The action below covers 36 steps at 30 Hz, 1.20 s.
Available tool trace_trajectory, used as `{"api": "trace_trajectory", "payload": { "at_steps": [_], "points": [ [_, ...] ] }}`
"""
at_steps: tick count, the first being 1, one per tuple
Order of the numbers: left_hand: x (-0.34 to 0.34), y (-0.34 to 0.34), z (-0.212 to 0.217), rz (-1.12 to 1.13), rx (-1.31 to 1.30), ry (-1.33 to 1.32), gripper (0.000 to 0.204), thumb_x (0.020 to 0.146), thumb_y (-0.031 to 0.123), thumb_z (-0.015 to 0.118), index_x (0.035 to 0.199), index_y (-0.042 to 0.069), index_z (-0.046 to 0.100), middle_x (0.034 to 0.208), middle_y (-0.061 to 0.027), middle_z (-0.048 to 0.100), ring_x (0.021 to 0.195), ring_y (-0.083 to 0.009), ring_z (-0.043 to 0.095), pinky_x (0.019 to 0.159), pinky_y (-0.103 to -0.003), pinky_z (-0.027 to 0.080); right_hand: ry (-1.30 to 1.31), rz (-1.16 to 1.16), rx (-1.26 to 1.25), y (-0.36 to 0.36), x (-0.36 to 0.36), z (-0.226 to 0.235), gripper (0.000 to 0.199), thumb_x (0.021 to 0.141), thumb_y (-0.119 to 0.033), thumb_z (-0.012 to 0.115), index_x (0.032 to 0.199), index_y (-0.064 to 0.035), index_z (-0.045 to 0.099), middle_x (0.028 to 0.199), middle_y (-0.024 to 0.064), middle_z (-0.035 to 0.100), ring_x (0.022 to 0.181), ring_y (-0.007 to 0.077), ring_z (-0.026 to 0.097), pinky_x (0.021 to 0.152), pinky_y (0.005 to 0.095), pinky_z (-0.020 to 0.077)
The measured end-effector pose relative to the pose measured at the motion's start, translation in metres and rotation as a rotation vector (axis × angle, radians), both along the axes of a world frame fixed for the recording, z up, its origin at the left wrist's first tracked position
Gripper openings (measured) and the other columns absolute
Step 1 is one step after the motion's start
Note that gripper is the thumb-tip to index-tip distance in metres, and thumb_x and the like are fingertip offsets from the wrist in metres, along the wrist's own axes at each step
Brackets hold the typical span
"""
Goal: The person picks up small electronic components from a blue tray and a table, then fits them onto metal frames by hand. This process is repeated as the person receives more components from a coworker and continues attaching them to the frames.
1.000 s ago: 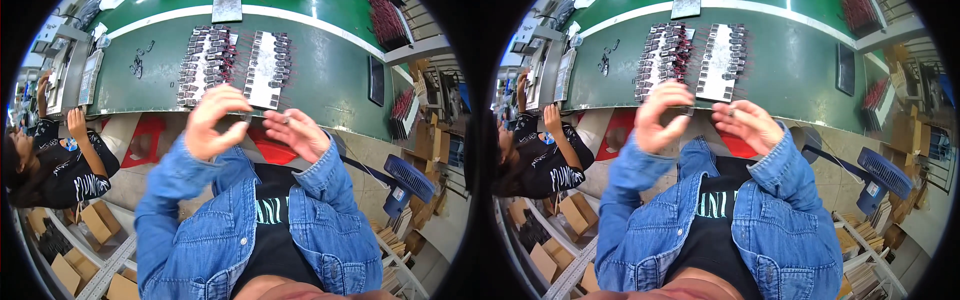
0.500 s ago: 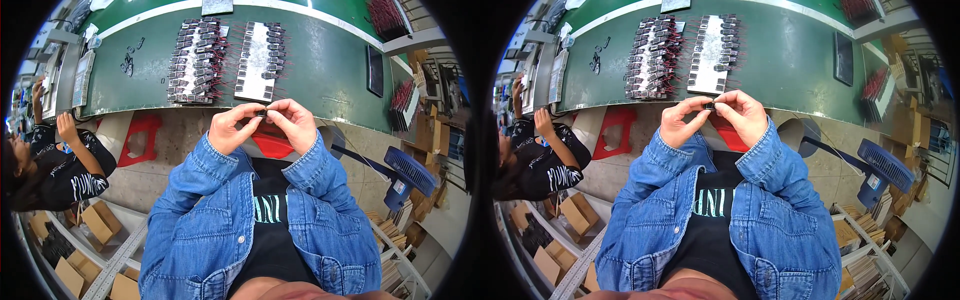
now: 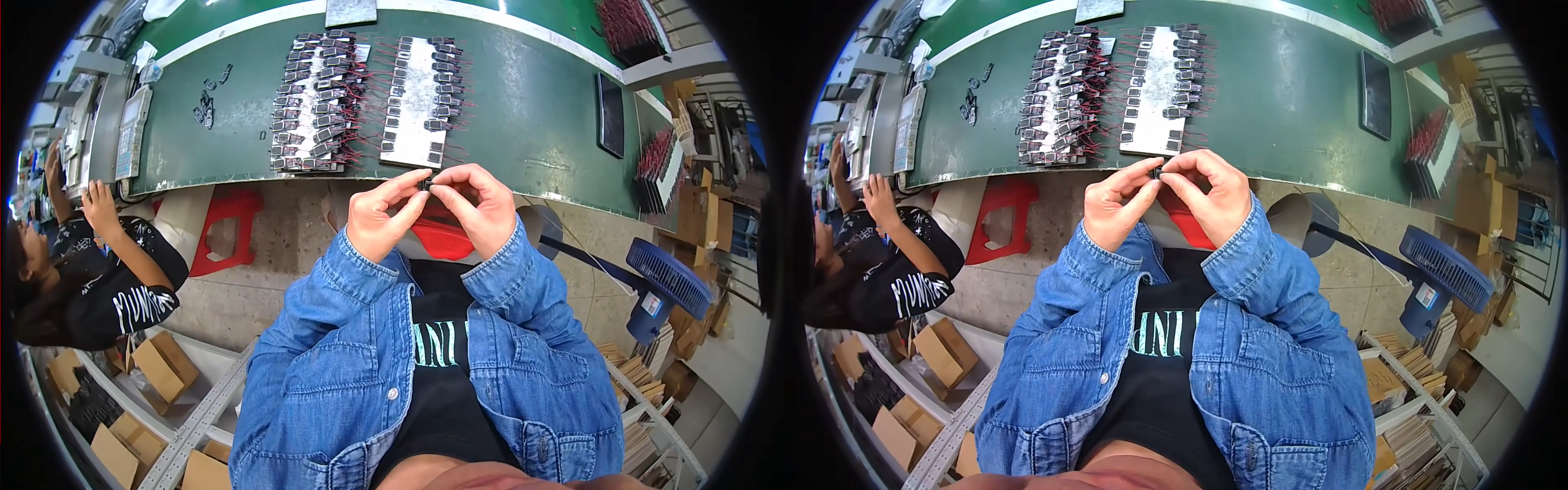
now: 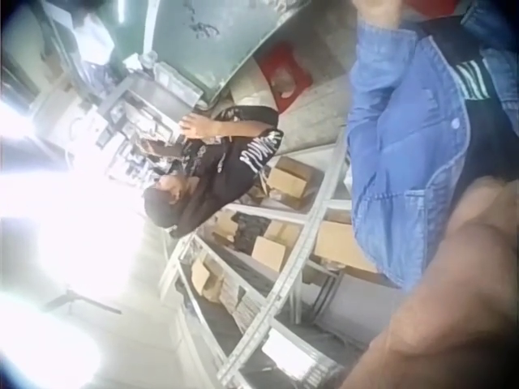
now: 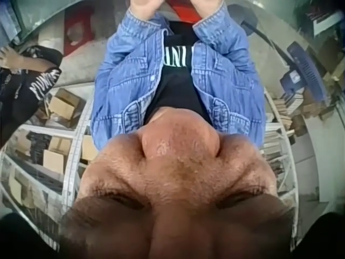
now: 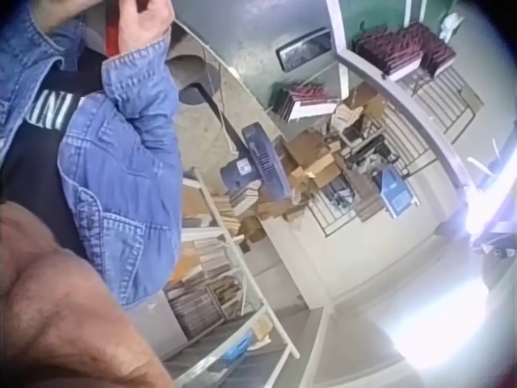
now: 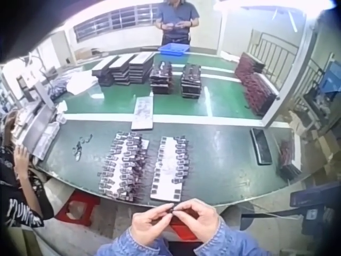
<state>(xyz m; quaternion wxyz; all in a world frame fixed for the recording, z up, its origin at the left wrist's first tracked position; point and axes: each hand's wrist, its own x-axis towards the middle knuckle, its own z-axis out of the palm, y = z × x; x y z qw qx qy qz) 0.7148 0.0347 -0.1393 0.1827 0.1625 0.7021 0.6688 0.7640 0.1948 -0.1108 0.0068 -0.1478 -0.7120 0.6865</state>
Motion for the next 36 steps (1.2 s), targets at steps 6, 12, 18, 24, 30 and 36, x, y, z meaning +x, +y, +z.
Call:
{"api": "trace_trajectory", "payload": {
  "at_steps": [6, 12, 18, 24, 30, 36],
  "points": [
    [-0.002, -0.004, 0.001, -0.060, -0.040, 0.086, 0.032, 0.081, 0.001, 0.063, 0.113, 0.000, 0.061, 0.086, -0.0087, 0.068, 0.080, -0.0095, 0.064, 0.074, -0.023, 0.052, 0.110, 0.059, -0.007, 0.009, -0.005, -0.010, 0.011, 0.081, 0.001, 0.064, 0.092, -0.0011, 0.062, 0.088, 0.0028, 0.060, 0.085, 0.0102, 0.059, 0.079, 0.0239, 0.0478],
    [-0.003, -0.004, 0.002, -0.132, -0.015, 0.031, 0.032, 0.082, 0.001, 0.063, 0.113, -0.001, 0.060, 0.090, -0.0104, 0.068, 0.082, -0.0097, 0.064, 0.075, -0.023, 0.051, -0.086, 0.259, -0.468, 0.029, -0.012, -0.015, 0.015, 0.082, -0.001, 0.065, 0.095, -0.0020, 0.058, 0.094, 0.0022, 0.059, 0.087, 0.0095, 0.058, 0.079, 0.0237, 0.0477],
    [0.001, -0.001, 0.002, -0.116, 0.084, -0.082, 0.030, 0.083, 0.001, 0.061, 0.113, -0.001, 0.060, 0.092, -0.0105, 0.068, 0.084, -0.0098, 0.063, 0.077, -0.023, 0.051, -0.077, 0.308, -0.369, 0.028, -0.016, -0.009, 0.019, 0.082, -0.003, 0.066, 0.094, -0.0035, 0.051, 0.088, 0.0008, 0.056, 0.084, 0.0074, 0.054, 0.074, 0.0225, 0.0463],
    [0.006, 0.000, 0.006, -0.083, 0.018, 0.000, 0.025, 0.085, 0.001, 0.058, 0.110, -0.002, 0.061, 0.092, -0.0093, 0.068, 0.083, -0.0094, 0.063, 0.077, -0.023, 0.051, 0.009, 0.299, -0.409, 0.016, -0.007, -0.017, 0.021, 0.082, -0.003, 0.066, 0.094, -0.0040, 0.048, 0.085, -0.0010, 0.053, 0.079, 0.0067, 0.051, 0.072, 0.0224, 0.0448],
    [0.000, -0.009, 0.005, -0.058, 0.040, -0.092, 0.019, 0.087, 0.002, 0.056, 0.104, -0.003, 0.062, 0.089, -0.0076, 0.068, 0.080, -0.0090, 0.064, 0.072, -0.023, 0.052, 0.084, 0.214, -0.002, 0.006, -0.002, 0.000, 0.019, 0.078, 0.000, 0.065, 0.094, -0.0031, 0.057, 0.084, 0.0050, 0.055, 0.077, 0.0138, 0.055, 0.069, 0.0258, 0.0449],
    [-0.016, 0.005, 0.023, 0.152, 0.096, -0.164, 0.016, 0.088, 0.004, 0.056, 0.102, -0.003, 0.060, 0.084, -0.0061, 0.067, 0.076, -0.0107, 0.065, 0.065, -0.024, 0.052, 0.374, -0.054, 0.808, 0.033, -0.036, -0.006, 0.014, 0.073, -0.001, 0.067, 0.086, -0.0055, 0.066, 0.084, 0.0091, 0.058, 0.075, 0.0219, 0.057, 0.067, 0.0298, 0.0458]
  ]
}}
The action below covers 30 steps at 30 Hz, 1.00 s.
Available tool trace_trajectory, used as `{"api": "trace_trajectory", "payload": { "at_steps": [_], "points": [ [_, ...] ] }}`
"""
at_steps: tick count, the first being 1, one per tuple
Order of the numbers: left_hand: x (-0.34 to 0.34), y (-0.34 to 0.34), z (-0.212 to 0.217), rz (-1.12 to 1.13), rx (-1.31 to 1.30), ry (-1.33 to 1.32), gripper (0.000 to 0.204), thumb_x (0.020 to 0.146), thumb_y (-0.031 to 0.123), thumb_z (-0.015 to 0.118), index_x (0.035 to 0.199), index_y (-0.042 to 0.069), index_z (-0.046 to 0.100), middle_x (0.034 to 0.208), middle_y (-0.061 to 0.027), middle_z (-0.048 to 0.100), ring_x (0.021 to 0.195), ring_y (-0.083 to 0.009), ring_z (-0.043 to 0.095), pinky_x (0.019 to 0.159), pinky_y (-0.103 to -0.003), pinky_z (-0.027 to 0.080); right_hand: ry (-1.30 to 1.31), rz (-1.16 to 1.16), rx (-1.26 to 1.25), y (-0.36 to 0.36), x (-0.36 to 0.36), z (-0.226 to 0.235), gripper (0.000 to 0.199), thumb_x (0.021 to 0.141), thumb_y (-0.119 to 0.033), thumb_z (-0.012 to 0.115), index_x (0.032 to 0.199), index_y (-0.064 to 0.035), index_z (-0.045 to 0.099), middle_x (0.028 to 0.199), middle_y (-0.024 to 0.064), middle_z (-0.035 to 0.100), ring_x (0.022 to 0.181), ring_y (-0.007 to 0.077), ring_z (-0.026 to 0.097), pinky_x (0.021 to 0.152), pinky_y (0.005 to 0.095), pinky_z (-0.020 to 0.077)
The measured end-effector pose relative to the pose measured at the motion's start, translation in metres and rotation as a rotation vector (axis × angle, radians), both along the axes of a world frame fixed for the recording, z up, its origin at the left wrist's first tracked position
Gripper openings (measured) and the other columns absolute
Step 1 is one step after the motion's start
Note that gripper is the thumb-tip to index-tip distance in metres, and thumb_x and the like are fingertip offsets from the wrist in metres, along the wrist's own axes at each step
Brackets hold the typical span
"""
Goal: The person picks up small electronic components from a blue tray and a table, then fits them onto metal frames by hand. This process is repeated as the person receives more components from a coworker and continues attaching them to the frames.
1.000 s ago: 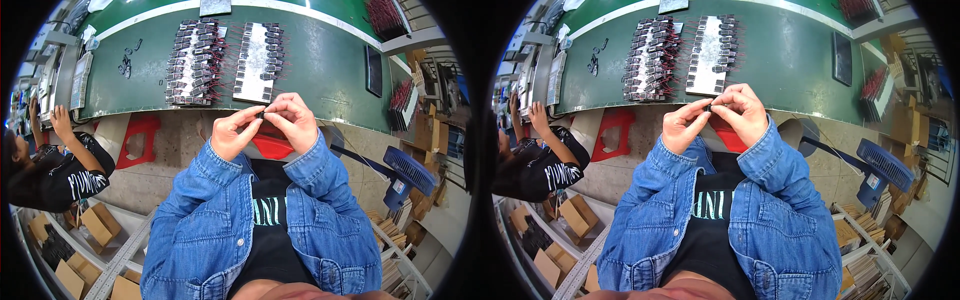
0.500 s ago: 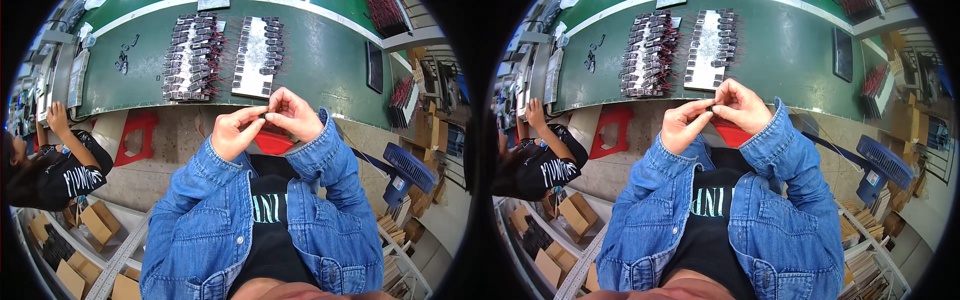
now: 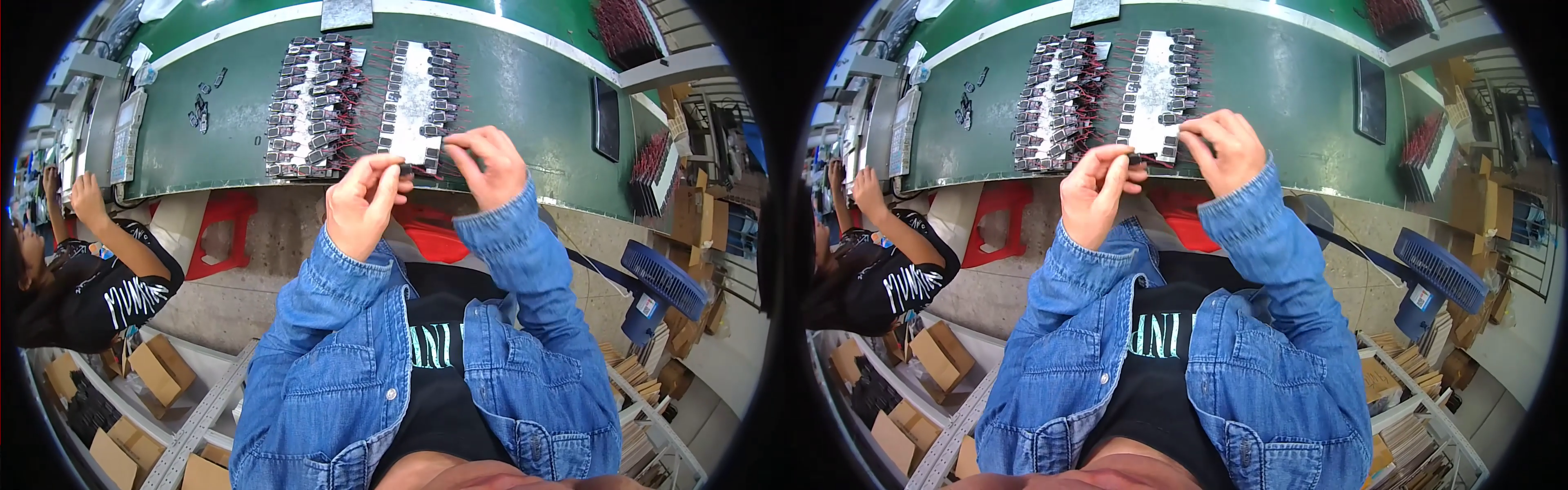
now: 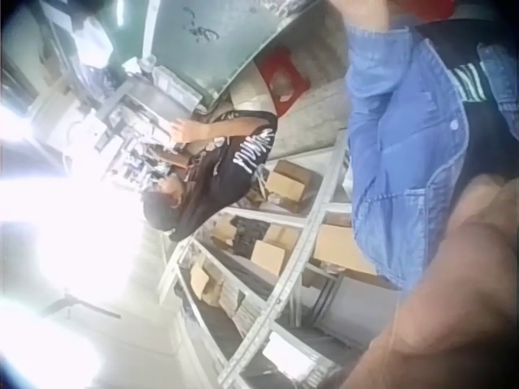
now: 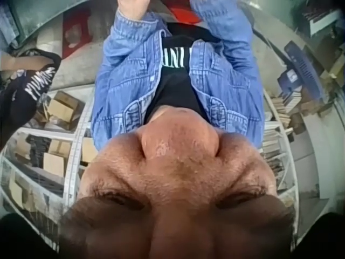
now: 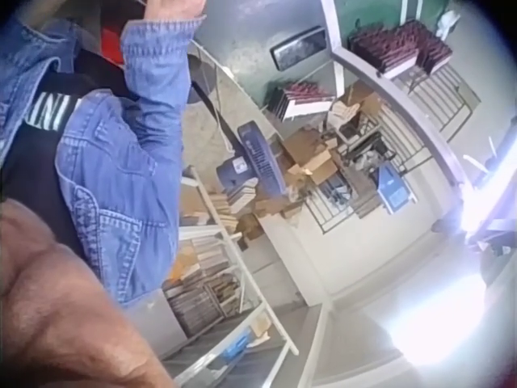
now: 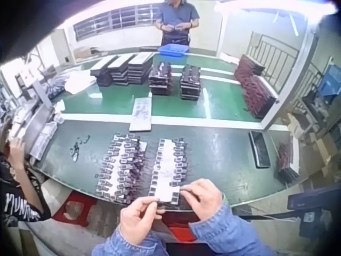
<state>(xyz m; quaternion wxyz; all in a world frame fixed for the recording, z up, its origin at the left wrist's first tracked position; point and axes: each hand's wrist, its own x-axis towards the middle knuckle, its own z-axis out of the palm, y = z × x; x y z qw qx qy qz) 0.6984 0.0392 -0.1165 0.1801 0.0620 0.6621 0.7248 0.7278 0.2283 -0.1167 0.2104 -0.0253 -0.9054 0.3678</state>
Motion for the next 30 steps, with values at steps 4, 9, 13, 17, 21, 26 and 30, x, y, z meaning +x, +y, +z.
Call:
{"api": "trace_trajectory", "payload": {
  "at_steps": [4, 9, 13, 17, 21, 26, 30],
  "points": [
    [-0.013, 0.011, 0.009, 0.108, -0.151, 0.168, 0.013, 0.089, 0.005, 0.055, 0.098, -0.003, 0.059, 0.081, -0.0081, 0.067, 0.073, -0.0122, 0.066, 0.061, -0.025, 0.052, 0.049, 0.067, 0.196, -0.006, -0.012, -0.015, 0.012, 0.072, -0.006, 0.070, 0.083, -0.0066, 0.067, 0.085, 0.0079, 0.059, 0.077, 0.0239, 0.056, 0.069, 0.0325, 0.0459],
    [-0.021, 0.017, 0.005, 0.144, -0.353, 0.357, 0.009, 0.087, 0.004, 0.056, 0.094, -0.001, 0.059, 0.080, -0.0104, 0.064, 0.070, -0.0185, 0.065, 0.058, -0.028, 0.051, 0.064, 0.092, 0.235, -0.006, -0.011, -0.016, 0.015, 0.071, -0.008, 0.071, 0.084, -0.0051, 0.064, 0.083, 0.0070, 0.059, 0.079, 0.0252, 0.055, 0.072, 0.0347, 0.0452],
    [-0.028, 0.026, -0.002, 0.142, -0.433, 0.563, 0.009, 0.085, 0.004, 0.057, 0.093, 0.001, 0.059, 0.081, -0.0106, 0.063, 0.069, -0.0237, 0.064, 0.059, -0.030, 0.050, 0.047, 0.095, 0.182, -0.005, -0.010, -0.021, 0.016, 0.071, -0.006, 0.070, 0.085, -0.0037, 0.062, 0.083, 0.0069, 0.059, 0.080, 0.0254, 0.055, 0.072, 0.0348, 0.0451],
    [-0.032, 0.032, -0.008, 0.092, -0.475, 0.562, 0.009, 0.083, 0.005, 0.058, 0.092, 0.003, 0.060, 0.084, -0.0107, 0.062, 0.069, -0.0271, 0.062, 0.060, -0.033, 0.050, 0.013, -0.023, 0.008, 0.003, 0.003, -0.020, 0.014, 0.075, -0.004, 0.068, 0.086, -0.0028, 0.060, 0.084, 0.0057, 0.059, 0.078, 0.0210, 0.056, 0.071, 0.0307, 0.0454],
    [-0.033, 0.044, -0.020, 0.027, -0.516, 0.619, 0.008, 0.082, 0.007, 0.060, 0.090, 0.005, 0.060, 0.086, -0.0115, 0.062, 0.070, -0.0284, 0.063, 0.062, -0.036, 0.050, -0.005, -0.287, -0.323, 0.039, 0.020, -0.026, 0.008, 0.082, -0.006, 0.064, 0.088, -0.0033, 0.060, 0.084, 0.0002, 0.059, 0.076, 0.0088, 0.053, 0.070, 0.0224, 0.0437],
    [-0.035, 0.042, -0.022, 0.057, -0.642, 0.764, 0.008, 0.082, 0.010, 0.059, 0.088, 0.006, 0.058, 0.085, -0.0116, 0.059, 0.069, -0.0295, 0.062, 0.061, -0.039, 0.050, -0.103, -0.261, -0.517, 0.039, 0.022, -0.036, 0.010, 0.084, -0.007, 0.065, 0.092, -0.0043, 0.060, 0.085, -0.0018, 0.058, 0.077, 0.0051, 0.051, 0.071, 0.0201, 0.0424],
    [-0.032, 0.042, -0.024, 0.041, -0.737, 0.878, 0.011, 0.080, 0.009, 0.057, 0.090, 0.006, 0.055, 0.085, -0.0111, 0.055, 0.068, -0.0282, 0.061, 0.058, -0.038, 0.051, -0.016, -0.268, -0.523, 0.035, 0.021, -0.039, 0.010, 0.084, -0.007, 0.064, 0.092, -0.0043, 0.060, 0.084, -0.0013, 0.058, 0.076, 0.0059, 0.052, 0.071, 0.0202, 0.0428]
  ]
}}
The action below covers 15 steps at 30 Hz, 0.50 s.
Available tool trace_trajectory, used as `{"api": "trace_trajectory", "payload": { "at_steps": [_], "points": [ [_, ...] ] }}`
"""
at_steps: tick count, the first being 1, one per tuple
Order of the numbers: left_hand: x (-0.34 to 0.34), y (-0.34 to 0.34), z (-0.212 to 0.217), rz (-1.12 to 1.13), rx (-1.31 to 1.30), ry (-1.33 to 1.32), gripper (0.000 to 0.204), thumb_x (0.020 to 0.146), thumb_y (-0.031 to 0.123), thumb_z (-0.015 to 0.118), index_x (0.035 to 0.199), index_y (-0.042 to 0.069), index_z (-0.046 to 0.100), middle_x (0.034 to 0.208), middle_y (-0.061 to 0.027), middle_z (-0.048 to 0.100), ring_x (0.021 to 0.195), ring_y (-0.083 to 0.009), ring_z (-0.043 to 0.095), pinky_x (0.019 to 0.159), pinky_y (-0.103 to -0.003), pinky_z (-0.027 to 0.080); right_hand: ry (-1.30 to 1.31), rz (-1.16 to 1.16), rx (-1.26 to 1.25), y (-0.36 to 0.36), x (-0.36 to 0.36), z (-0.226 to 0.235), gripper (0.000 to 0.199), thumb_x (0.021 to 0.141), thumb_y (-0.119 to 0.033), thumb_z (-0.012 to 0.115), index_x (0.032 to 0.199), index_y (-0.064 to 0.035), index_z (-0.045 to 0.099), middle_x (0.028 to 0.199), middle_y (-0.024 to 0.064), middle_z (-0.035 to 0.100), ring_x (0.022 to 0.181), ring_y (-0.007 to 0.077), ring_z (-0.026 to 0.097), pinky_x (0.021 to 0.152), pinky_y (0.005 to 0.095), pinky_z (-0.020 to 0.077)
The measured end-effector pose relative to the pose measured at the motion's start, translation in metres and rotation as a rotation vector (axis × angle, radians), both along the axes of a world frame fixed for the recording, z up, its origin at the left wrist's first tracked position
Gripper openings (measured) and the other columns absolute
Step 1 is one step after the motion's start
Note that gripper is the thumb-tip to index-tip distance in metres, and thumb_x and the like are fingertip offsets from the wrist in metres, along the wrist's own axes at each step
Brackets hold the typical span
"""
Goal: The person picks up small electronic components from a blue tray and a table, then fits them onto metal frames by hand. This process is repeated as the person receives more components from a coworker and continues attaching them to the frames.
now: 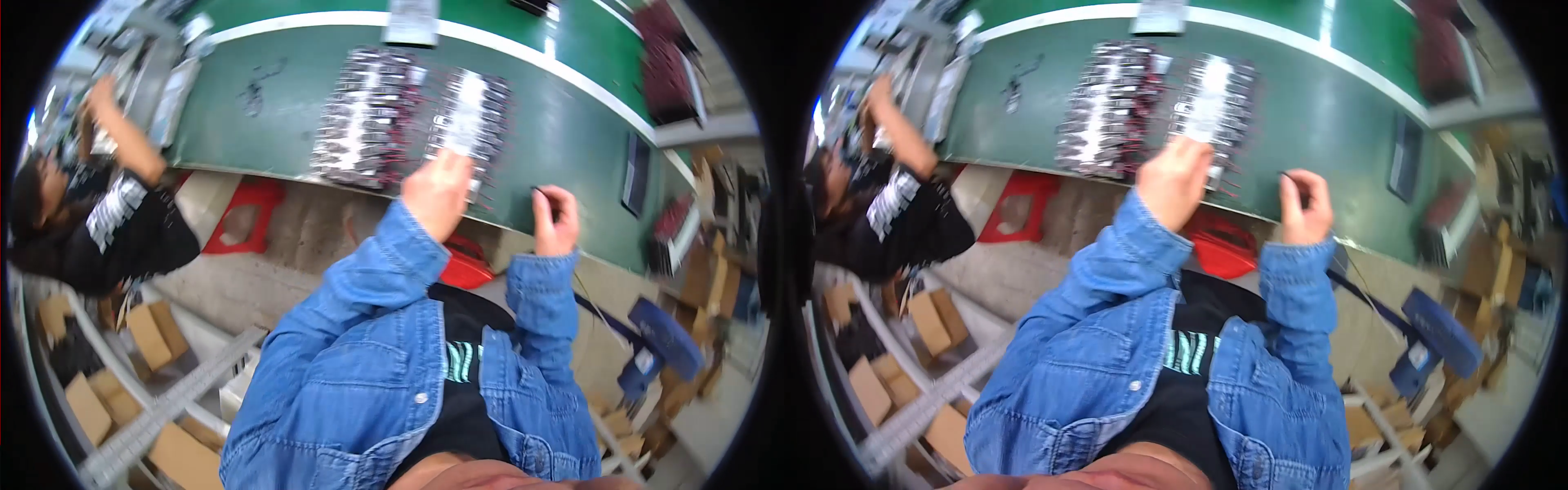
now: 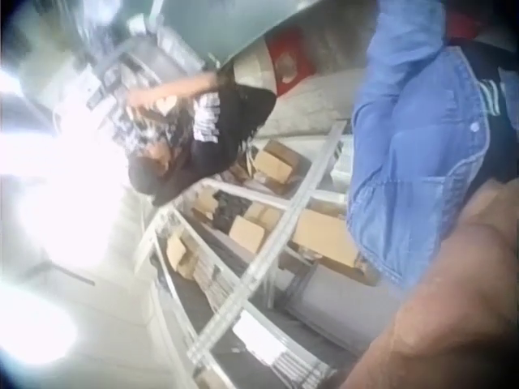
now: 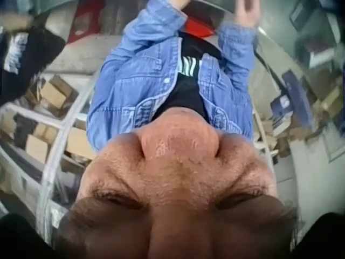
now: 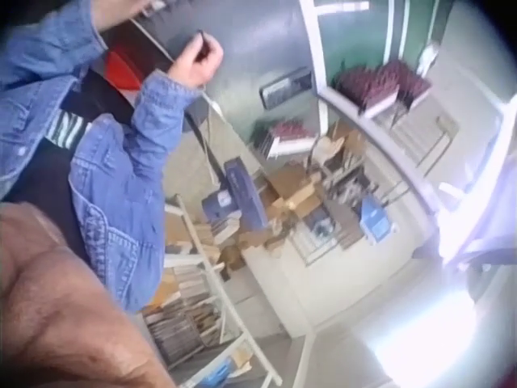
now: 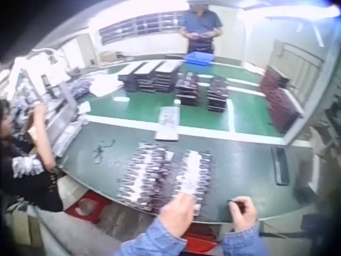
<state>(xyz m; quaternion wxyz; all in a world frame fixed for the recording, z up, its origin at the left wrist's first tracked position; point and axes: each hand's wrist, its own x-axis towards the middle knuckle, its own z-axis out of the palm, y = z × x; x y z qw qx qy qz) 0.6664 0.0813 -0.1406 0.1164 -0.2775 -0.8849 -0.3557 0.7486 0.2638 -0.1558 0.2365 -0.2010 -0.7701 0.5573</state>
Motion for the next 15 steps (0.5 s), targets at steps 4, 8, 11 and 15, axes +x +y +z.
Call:
{"api": "trace_trajectory", "payload": {
  "at_steps": [4, 8, 11, 15],
  "points": [
    [0.006, -0.003, -0.006, -0.060, -0.120, 0.049, 0.023, 0.072, 0.006, 0.058, 0.095, 0.005, 0.053, 0.092, -0.0111, 0.055, 0.074, -0.0239, 0.061, 0.058, -0.034, 0.053, 0.012, 0.004, 0.031, 0.007, 0.011, -0.010, 0.010, 0.085, -0.006, 0.063, 0.094, -0.0036, 0.060, 0.086, -0.0005, 0.059, 0.077, 0.0065, 0.052, 0.073, 0.0205, 0.0432],
    [0.013, -0.029, 0.035, -0.001, 0.092, 0.239, 0.021, 0.074, 0.005, 0.058, 0.094, 0.005, 0.055, 0.084, -0.0099, 0.057, 0.069, -0.0238, 0.060, 0.058, -0.033, 0.052, 0.064, -0.019, -0.127, 0.011, 0.012, -0.012, 0.012, 0.086, -0.005, 0.061, 0.097, -0.0015, 0.061, 0.091, 0.0013, 0.060, 0.083, 0.0081, 0.054, 0.078, 0.0214, 0.0435],
    [-0.018, -0.101, 0.075, 0.201, 0.001, 0.365, 0.015, 0.077, 0.005, 0.056, 0.091, 0.008, 0.056, 0.073, -0.0098, 0.056, 0.065, -0.0253, 0.059, 0.054, -0.036, 0.049, 0.067, 0.002, -0.141, 0.021, 0.014, -0.014, 0.015, 0.087, -0.005, 0.060, 0.101, -0.0006, 0.061, 0.093, 0.0016, 0.061, 0.085, 0.0083, 0.054, 0.080, 0.0212, 0.0430],
    [-0.115, -0.213, 0.024, 0.744, -0.231, 0.122, 0.021, 0.083, 0.027, 0.062, 0.087, 0.008, 0.066, 0.086, -0.0111, 0.064, 0.078, -0.0296, 0.063, 0.071, -0.039, 0.050, 0.075, 0.035, -0.136, 0.021, 0.008, -0.016, 0.015, 0.088, -0.006, 0.060, 0.101, -0.0002, 0.061, 0.096, 0.0026, 0.062, 0.088, 0.0086, 0.055, 0.082, 0.0209, 0.0426]
  ]
}}
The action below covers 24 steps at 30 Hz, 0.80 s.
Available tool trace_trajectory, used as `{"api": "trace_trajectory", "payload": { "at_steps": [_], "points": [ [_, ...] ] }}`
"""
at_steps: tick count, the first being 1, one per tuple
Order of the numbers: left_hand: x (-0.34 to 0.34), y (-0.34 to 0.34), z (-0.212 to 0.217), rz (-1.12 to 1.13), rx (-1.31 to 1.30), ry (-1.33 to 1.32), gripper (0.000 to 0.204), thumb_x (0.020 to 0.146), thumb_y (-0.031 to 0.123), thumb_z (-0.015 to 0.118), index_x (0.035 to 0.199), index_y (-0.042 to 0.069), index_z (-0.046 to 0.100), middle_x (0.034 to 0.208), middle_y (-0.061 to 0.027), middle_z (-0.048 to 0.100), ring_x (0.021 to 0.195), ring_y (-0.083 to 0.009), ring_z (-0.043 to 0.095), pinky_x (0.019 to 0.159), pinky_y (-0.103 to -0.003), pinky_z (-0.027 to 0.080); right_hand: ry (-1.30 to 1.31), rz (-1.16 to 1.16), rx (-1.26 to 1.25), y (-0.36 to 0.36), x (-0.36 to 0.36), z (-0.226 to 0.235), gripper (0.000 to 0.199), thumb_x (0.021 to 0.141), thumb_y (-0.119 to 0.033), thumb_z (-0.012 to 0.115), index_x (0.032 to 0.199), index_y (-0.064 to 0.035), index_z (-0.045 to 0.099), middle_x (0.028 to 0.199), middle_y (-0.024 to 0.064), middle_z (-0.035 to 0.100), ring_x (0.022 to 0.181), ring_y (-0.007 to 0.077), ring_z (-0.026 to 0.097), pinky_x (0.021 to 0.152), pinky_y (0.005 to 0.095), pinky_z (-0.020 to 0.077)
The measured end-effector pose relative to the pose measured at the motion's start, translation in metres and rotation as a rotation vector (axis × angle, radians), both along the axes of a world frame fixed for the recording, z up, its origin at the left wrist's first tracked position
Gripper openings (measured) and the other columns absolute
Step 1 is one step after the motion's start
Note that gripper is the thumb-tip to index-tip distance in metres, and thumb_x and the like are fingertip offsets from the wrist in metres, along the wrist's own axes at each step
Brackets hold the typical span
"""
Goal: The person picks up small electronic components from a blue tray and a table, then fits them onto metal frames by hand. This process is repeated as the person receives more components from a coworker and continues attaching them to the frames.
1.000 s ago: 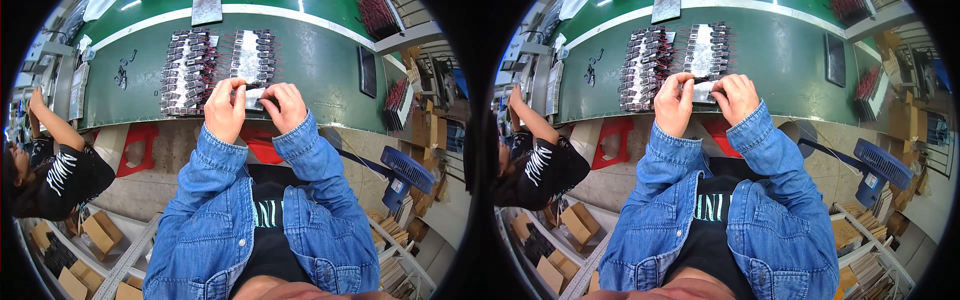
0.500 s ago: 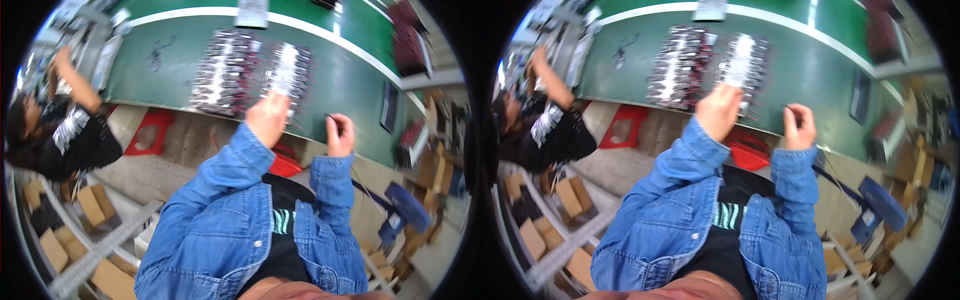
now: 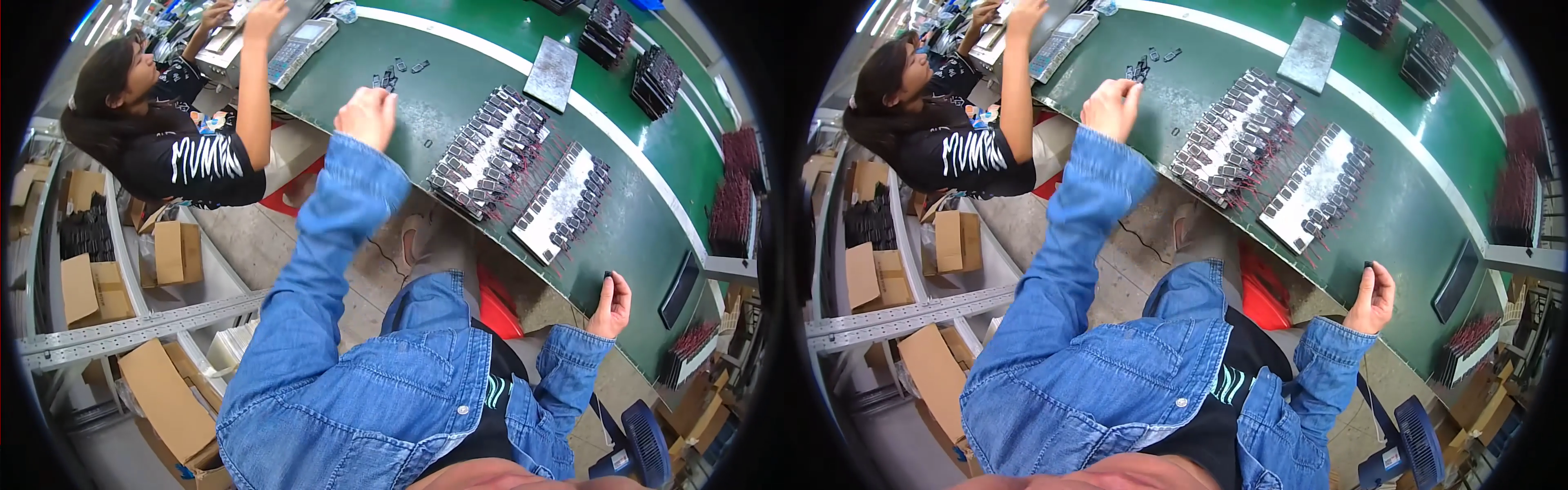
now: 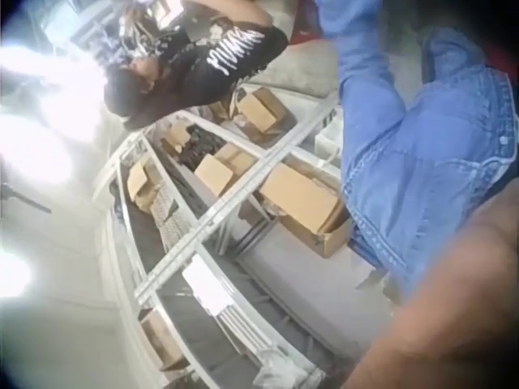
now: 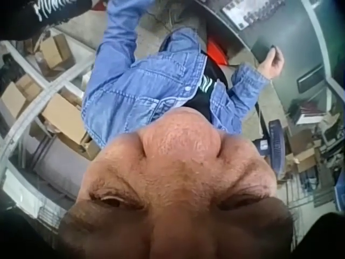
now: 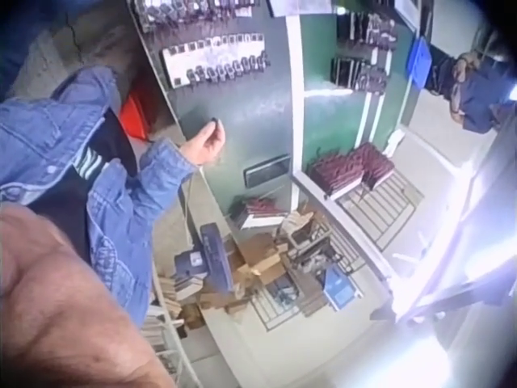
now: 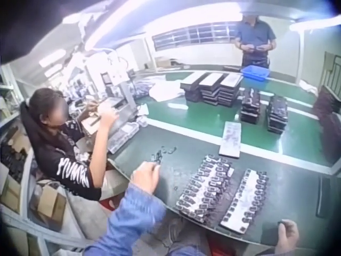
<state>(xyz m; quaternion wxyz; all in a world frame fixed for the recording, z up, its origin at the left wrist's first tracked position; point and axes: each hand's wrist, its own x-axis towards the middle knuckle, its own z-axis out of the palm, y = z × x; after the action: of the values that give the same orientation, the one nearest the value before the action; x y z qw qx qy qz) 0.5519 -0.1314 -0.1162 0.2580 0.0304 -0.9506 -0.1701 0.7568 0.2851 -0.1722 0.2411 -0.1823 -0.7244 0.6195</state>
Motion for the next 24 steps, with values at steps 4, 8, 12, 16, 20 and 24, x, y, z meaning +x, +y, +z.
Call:
{"api": "trace_trajectory", "payload": {
  "at_steps": [4, 8, 12, 16, 20, 24],
  "points": [
    [-0.032, -0.019, -0.023, 0.155, -0.080, -0.112, 0.023, 0.080, 0.031, 0.064, 0.087, 0.009, 0.066, 0.088, -0.0086, 0.065, 0.081, -0.0261, 0.064, 0.073, -0.037, 0.050, 0.016, -0.015, 0.006, 0.006, -0.003, -0.008, 0.013, 0.088, -0.006, 0.060, 0.100, -0.0003, 0.061, 0.097, 0.0041, 0.062, 0.090, 0.0099, 0.056, 0.082, 0.0220, 0.0437],
    [-0.032, -0.013, -0.030, 0.101, 0.015, -0.104, 0.023, 0.079, 0.031, 0.066, 0.087, 0.009, 0.066, 0.088, -0.0073, 0.065, 0.082, -0.0243, 0.064, 0.072, -0.036, 0.050, 0.081, -0.028, -0.064, 0.004, -0.002, -0.001, 0.012, 0.088, -0.006, 0.059, 0.099, -0.0007, 0.060, 0.095, 0.0057, 0.062, 0.089, 0.0117, 0.058, 0.081, 0.0242, 0.0460],
    [-0.020, -0.028, -0.035, -0.043, 0.000, 0.067, 0.019, 0.080, 0.026, 0.066, 0.087, 0.008, 0.066, 0.084, -0.0062, 0.066, 0.077, -0.0219, 0.064, 0.069, -0.033, 0.050, 0.091, -0.076, -0.152, -0.006, 0.001, 0.014, 0.011, 0.088, -0.005, 0.058, 0.098, -0.0008, 0.059, 0.094, 0.0075, 0.062, 0.087, 0.0138, 0.059, 0.078, 0.0265, 0.0483],
    [0.039, 0.026, 0.021, -0.179, 0.280, 0.003, 0.011, 0.080, 0.015, 0.067, 0.088, 0.009, 0.067, 0.082, -0.0092, 0.066, 0.064, -0.0217, 0.063, 0.059, -0.030, 0.049, 0.052, 0.126, -0.194, -0.045, 0.002, 0.044, 0.010, 0.087, 0.001, 0.055, 0.096, -0.0002, 0.059, 0.095, 0.0088, 0.062, 0.088, 0.0153, 0.060, 0.080, 0.0273, 0.0478],
    [0.120, 0.105, 0.044, -0.722, 0.383, -0.206, 0.014, 0.077, 0.007, 0.068, 0.090, 0.003, 0.066, 0.080, -0.0123, 0.065, 0.068, -0.0222, 0.065, 0.062, -0.028, 0.051, -0.060, 0.483, -0.258, -0.090, 0.000, 0.070, 0.012, 0.086, 0.002, 0.056, 0.098, 0.0024, 0.058, 0.099, 0.0085, 0.062, 0.088, 0.0141, 0.060, 0.080, 0.0271, 0.0479],
    [0.136, 0.144, 0.020, -0.996, 0.525, -0.390, 0.017, 0.077, 0.005, 0.067, 0.094, 0.002, 0.066, 0.081, -0.0126, 0.066, 0.071, -0.0212, 0.066, 0.062, -0.028, 0.051, -0.279, 0.617, -0.390, -0.093, 0.001, 0.062, 0.013, 0.086, 0.002, 0.057, 0.098, 0.0028, 0.057, 0.097, 0.0074, 0.062, 0.089, 0.0129, 0.060, 0.081, 0.0264, 0.0479]
  ]
}}
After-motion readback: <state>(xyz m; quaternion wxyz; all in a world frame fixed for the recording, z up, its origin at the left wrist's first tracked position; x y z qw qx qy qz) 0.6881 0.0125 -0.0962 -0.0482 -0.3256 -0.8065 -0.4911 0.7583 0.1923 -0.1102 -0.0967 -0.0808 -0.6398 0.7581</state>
